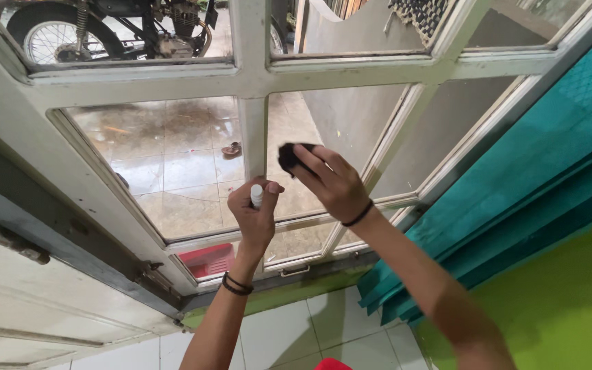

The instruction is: The person wipes a window pane with a cloth and sprays liquid from a small bottle onto the glass and frame.

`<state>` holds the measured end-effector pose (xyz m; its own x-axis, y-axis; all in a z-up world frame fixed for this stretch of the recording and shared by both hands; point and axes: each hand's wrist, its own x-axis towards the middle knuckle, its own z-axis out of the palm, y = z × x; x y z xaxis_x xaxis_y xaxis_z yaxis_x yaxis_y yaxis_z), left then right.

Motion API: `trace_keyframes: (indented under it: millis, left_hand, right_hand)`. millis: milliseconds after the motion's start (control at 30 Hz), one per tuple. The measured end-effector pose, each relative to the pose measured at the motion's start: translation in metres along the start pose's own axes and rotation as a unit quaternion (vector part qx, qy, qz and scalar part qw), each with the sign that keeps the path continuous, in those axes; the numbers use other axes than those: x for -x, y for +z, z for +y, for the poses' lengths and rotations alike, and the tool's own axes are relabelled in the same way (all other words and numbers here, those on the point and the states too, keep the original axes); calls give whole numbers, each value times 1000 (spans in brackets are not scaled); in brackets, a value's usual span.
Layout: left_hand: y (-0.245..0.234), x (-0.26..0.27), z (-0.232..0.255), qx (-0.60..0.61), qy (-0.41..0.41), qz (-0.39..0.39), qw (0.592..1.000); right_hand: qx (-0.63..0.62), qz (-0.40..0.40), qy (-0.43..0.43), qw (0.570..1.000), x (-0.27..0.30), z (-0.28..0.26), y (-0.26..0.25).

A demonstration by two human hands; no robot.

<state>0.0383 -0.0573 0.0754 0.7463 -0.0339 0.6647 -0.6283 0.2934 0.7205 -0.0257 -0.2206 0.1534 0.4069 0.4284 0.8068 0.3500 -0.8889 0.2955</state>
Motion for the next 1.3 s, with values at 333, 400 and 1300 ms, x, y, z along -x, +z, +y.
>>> trace_keyframes:
  millis: [333,400,1300]
  left_hand:
    - [-6,2,2,-3,-21,-18,1000]
    - [-6,2,1,5,-21,-20,1000]
    - [-27,8,12,1,22,23,999]
  right_hand:
    - [72,-21,-67,995,33,80,-40]
    - [96,25,-11,995,23,89,-48]
    - [-99,183,240,948,-49,-55,26]
